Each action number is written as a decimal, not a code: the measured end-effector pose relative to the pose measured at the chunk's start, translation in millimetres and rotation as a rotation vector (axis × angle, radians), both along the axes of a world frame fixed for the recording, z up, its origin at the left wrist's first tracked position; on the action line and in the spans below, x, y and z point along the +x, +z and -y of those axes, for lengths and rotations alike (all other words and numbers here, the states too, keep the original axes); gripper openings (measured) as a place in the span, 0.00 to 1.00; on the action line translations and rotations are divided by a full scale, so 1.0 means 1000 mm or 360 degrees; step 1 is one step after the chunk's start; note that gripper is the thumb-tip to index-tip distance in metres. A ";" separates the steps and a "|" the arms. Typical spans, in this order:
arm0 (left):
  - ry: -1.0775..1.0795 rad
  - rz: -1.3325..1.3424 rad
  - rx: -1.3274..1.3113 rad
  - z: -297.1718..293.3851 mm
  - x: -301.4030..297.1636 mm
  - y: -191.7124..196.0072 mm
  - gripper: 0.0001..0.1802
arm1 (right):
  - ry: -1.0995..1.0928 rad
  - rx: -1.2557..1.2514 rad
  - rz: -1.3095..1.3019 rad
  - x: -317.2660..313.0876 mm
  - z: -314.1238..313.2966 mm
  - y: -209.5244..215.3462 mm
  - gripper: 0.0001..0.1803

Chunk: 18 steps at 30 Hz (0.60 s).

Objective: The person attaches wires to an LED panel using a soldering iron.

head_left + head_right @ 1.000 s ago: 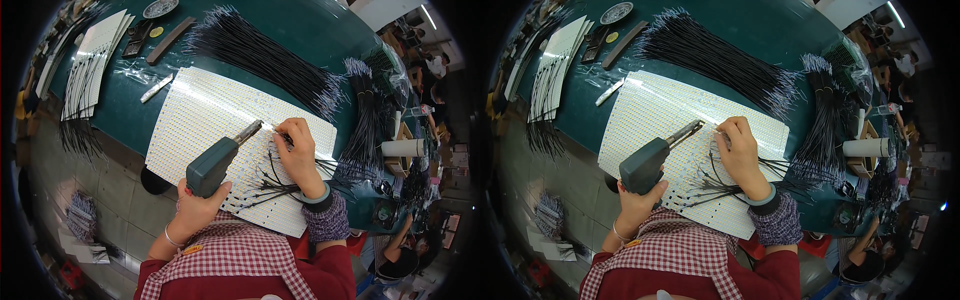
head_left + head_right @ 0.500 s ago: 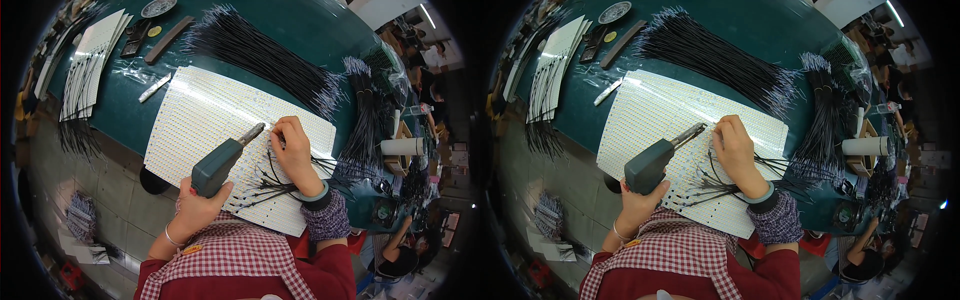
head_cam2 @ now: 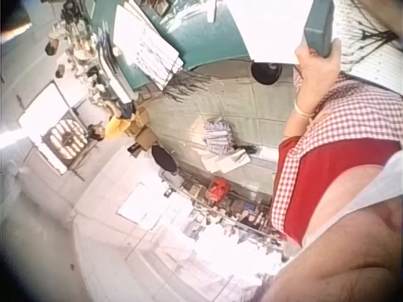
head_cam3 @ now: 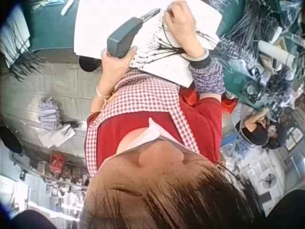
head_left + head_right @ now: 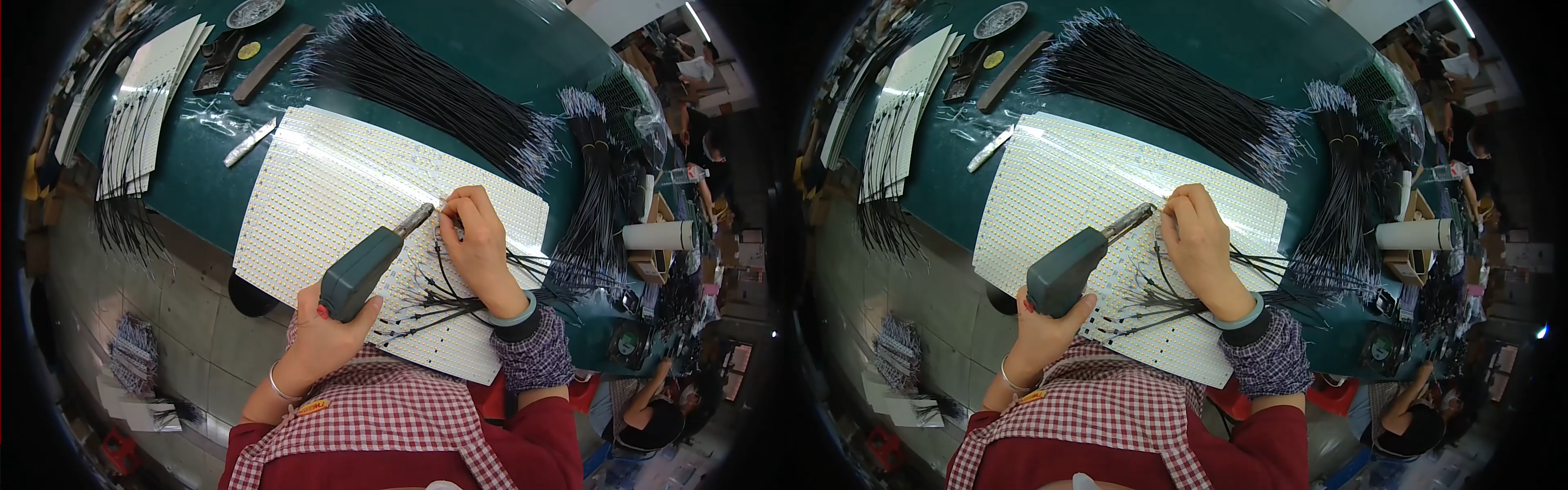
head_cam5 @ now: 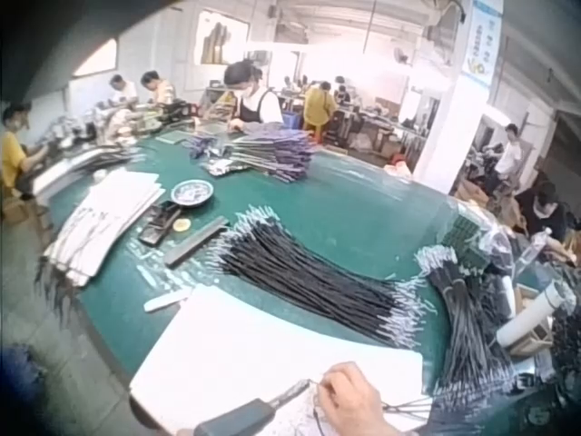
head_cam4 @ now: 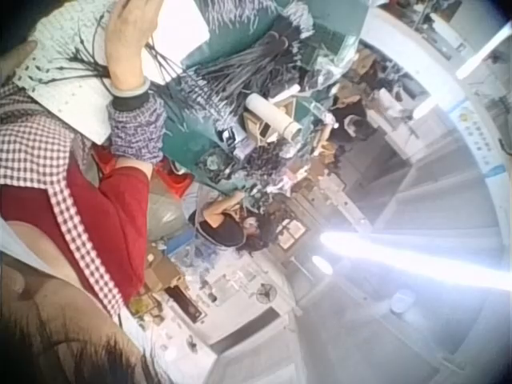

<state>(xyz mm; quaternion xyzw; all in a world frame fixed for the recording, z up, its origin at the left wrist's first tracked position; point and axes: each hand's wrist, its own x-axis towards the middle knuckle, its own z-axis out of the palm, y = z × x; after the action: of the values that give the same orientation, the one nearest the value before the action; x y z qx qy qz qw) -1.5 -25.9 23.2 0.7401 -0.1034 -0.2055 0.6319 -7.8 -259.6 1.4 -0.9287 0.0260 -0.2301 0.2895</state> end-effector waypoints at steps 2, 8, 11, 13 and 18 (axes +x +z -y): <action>0.0019 0.0002 -0.0016 0.001 -0.001 0.000 0.13 | 0.0000 -0.0007 0.0002 0.000 0.000 0.000 0.09; 0.0023 0.0019 -0.0028 -0.002 -0.003 0.003 0.12 | -0.0012 -0.0002 0.0005 -0.001 0.000 -0.002 0.08; 0.0154 -0.0265 -0.0116 -0.004 -0.002 0.010 0.12 | 0.0001 0.0008 0.0016 0.000 0.000 -0.001 0.08; 0.0217 -0.0316 -0.0173 -0.004 -0.002 0.010 0.12 | -0.0018 0.0002 -0.0014 -0.001 -0.001 0.000 0.08; 0.0148 -0.0301 -0.0117 -0.007 -0.002 0.009 0.13 | -0.0024 0.0014 -0.0025 -0.001 -0.001 0.001 0.08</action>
<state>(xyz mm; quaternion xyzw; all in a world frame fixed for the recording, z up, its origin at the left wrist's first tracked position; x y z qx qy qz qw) -3.3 -19.1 32.4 0.6977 -0.0165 -0.2409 0.6744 -8.9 -258.6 2.3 -0.9290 0.0363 -0.2250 0.2916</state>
